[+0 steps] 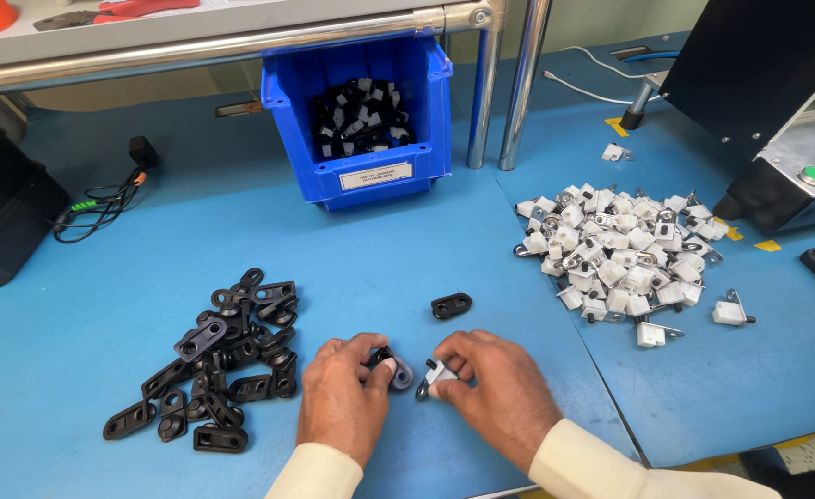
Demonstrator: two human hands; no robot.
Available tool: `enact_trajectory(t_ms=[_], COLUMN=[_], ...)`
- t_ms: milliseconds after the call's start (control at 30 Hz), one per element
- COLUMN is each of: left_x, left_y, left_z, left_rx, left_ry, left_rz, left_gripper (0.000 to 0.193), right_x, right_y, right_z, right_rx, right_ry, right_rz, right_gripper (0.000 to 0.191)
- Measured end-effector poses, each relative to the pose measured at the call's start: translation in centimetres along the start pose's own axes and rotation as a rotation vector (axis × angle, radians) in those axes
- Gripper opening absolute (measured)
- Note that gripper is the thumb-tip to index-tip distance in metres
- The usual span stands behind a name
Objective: The person repeatedly picks a black plastic housing and a white electrical component, aligns them, and presses them together to form an assembled unit. The assembled units are placed into a blue bin on the table. The process is repeated multiple times throughout the clip.
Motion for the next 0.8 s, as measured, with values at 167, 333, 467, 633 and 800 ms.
enact_trajectory(t_ms=[167, 333, 467, 633, 800], left_x=[-0.6, -0.9, -1.0, -0.7, -0.4], left_y=[0.0, -0.5, -0.8, -0.5, 0.2], left_z=[0.0, 0.5, 0.7, 0.6, 0.1], left_rx=[0.046, 0.079, 0.159, 0.149, 0.049], left_ry=[0.001, -0.003, -0.006, 0.04, 0.055], left_rz=[-0.023, -0.046, -0.077, -0.05, -0.033], left_gripper=[0.036, 0.025, 0.023, 0.02, 0.021], right_x=[0.2, 0.1, -0.6, -0.9, -0.6], right_y=[0.5, -0.5, -0.7, 1.2, 1.2], right_z=[-0.6, -1.4, -1.3, -0.7, -0.8], right_rx=[-0.001, -0.297, -0.568, -0.003, 0.221], right_ry=[0.063, 0.066, 0.008, 0.056, 0.313], right_rz=[0.011, 0.06, 0.088, -0.006, -0.012], right_gripper=[0.032, 0.023, 0.023, 0.026, 0.023])
Point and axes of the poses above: each hand's wrist, its own x-axis away from the middle knuckle, its own y-axis out of the back of the hand, z = x × y, the point moved 1 cm from there along -x, towards the middle knuckle, and after that the axes turned 11 degrees about -x, right-handed, at the moved point
